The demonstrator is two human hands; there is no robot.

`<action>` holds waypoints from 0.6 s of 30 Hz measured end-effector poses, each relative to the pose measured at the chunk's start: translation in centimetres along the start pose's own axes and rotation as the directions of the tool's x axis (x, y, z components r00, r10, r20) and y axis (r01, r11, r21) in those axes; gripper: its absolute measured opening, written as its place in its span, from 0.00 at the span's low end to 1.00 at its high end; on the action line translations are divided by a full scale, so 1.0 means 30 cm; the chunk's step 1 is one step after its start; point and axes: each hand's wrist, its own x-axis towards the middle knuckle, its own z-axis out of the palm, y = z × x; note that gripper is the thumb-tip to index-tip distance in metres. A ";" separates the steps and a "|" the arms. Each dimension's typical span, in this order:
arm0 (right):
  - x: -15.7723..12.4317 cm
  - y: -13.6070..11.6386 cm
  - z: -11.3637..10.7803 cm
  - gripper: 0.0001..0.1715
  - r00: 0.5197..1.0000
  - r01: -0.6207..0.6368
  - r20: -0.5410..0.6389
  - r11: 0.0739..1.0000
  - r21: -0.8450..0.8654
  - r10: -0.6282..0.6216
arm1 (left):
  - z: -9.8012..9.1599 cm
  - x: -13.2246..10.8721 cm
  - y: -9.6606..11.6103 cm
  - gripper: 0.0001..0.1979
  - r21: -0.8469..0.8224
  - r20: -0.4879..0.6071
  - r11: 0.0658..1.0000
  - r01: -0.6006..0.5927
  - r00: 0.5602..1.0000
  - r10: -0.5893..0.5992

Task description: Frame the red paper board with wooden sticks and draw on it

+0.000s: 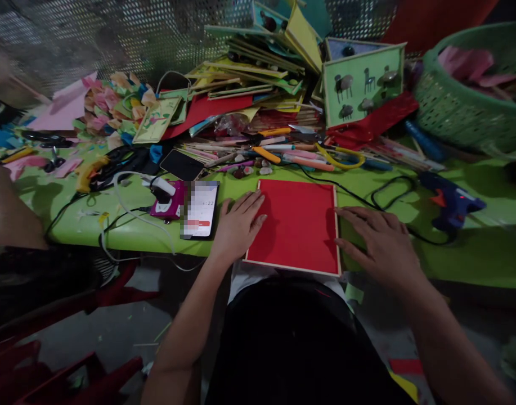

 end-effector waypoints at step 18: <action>-0.001 -0.002 0.050 0.20 0.937 -0.061 -0.340 0.994 0.085 0.087 | 0.008 0.014 -0.021 0.21 -0.114 -0.089 0.993 0.022 0.995 -0.032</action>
